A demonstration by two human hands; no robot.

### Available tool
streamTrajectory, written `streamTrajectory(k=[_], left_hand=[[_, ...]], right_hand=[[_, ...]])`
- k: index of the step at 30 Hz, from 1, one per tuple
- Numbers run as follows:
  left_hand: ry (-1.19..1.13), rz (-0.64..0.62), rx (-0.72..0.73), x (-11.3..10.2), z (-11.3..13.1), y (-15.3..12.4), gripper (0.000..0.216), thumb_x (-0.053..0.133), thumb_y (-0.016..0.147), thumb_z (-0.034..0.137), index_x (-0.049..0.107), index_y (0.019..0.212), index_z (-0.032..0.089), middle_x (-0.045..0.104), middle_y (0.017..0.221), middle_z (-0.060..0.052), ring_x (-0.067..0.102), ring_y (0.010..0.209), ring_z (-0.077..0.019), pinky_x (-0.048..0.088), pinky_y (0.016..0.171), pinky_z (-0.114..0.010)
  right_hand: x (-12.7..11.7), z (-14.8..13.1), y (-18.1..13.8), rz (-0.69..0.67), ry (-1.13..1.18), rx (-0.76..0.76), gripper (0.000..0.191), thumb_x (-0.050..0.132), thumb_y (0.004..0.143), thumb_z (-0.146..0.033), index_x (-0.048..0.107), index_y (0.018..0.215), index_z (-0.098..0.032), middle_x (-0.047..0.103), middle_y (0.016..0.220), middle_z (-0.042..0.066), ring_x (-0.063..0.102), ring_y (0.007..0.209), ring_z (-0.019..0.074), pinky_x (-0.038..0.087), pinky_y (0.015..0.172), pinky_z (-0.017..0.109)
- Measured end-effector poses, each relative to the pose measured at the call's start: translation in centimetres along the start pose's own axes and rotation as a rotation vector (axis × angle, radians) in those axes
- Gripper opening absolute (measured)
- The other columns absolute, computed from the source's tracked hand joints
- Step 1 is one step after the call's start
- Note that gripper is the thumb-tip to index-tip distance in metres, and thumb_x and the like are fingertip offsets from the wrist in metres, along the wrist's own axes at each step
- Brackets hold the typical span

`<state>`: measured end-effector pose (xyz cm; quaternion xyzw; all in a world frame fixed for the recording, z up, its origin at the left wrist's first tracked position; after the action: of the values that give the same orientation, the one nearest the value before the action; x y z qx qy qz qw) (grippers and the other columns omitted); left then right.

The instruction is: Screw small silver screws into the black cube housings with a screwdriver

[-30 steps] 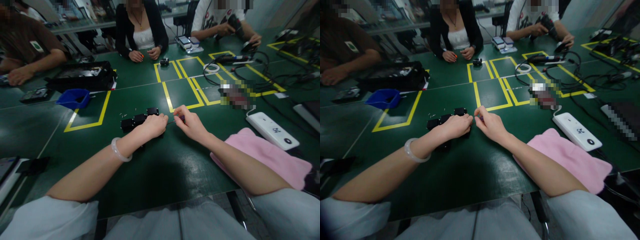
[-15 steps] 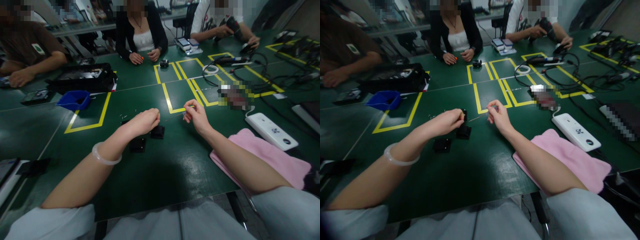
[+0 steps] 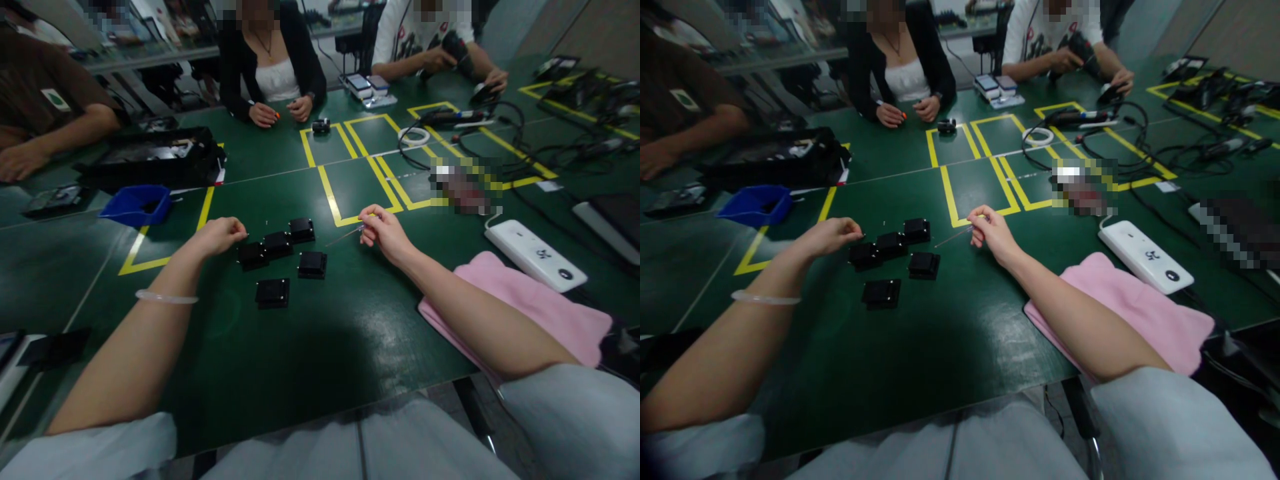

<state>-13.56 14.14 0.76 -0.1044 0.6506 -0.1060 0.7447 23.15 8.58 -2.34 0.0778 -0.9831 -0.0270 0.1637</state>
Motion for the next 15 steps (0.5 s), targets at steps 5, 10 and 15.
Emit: streamTrajectory(k=[5, 10, 15], left_hand=[[-0.074, 0.013, 0.052, 0.3, 0.3, 0.3, 0.025, 0.063, 0.075, 0.041, 0.069, 0.089, 0.022, 0.075, 0.096, -0.006, 0.069, 0.091, -0.0263, 0.052, 0.077, -0.032], [-0.089, -0.007, 0.056, 0.6, 0.1, 0.9, 0.026, 0.063, 0.075, 0.039, 0.071, 0.091, 0.021, 0.075, 0.096, -0.007, 0.069, 0.091, -0.0258, 0.053, 0.079, -0.032], [-0.123, 0.053, 0.101, -0.5, 0.8, -0.1, 0.036, 0.060, 0.079, 0.044, 0.072, 0.103, 0.021, 0.075, 0.102, -0.007, 0.067, 0.097, -0.0267, 0.053, 0.082, -0.034]], right_hand=[[0.4, -0.2, 0.0, 0.014, 0.051, 0.031, 0.015, 0.067, 0.086, -0.028, 0.054, 0.081, -0.021, 0.040, 0.041, -0.014, 0.041, 0.035, 0.0060, 0.045, 0.049, 0.022], [1.0, -0.9, -0.1, 0.006, 0.081, 0.085, 0.018, 0.069, 0.088, -0.035, 0.061, 0.083, -0.019, 0.049, 0.049, -0.010, 0.044, 0.039, 0.0052, 0.047, 0.049, 0.022], [1.7, -1.9, -0.7, -0.007, 0.119, 0.092, 0.025, 0.077, 0.081, -0.038, 0.067, 0.091, -0.018, 0.059, 0.059, -0.008, 0.050, 0.044, 0.0054, 0.048, 0.048, 0.021]])
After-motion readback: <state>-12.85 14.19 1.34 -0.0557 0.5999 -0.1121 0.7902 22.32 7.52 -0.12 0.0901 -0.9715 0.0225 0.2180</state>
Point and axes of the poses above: each hand's wrist, its own y-axis towards the middle knuckle, its own x-axis out of the palm, z = x × y, the point moved 5 cm from there along y, towards the middle knuckle
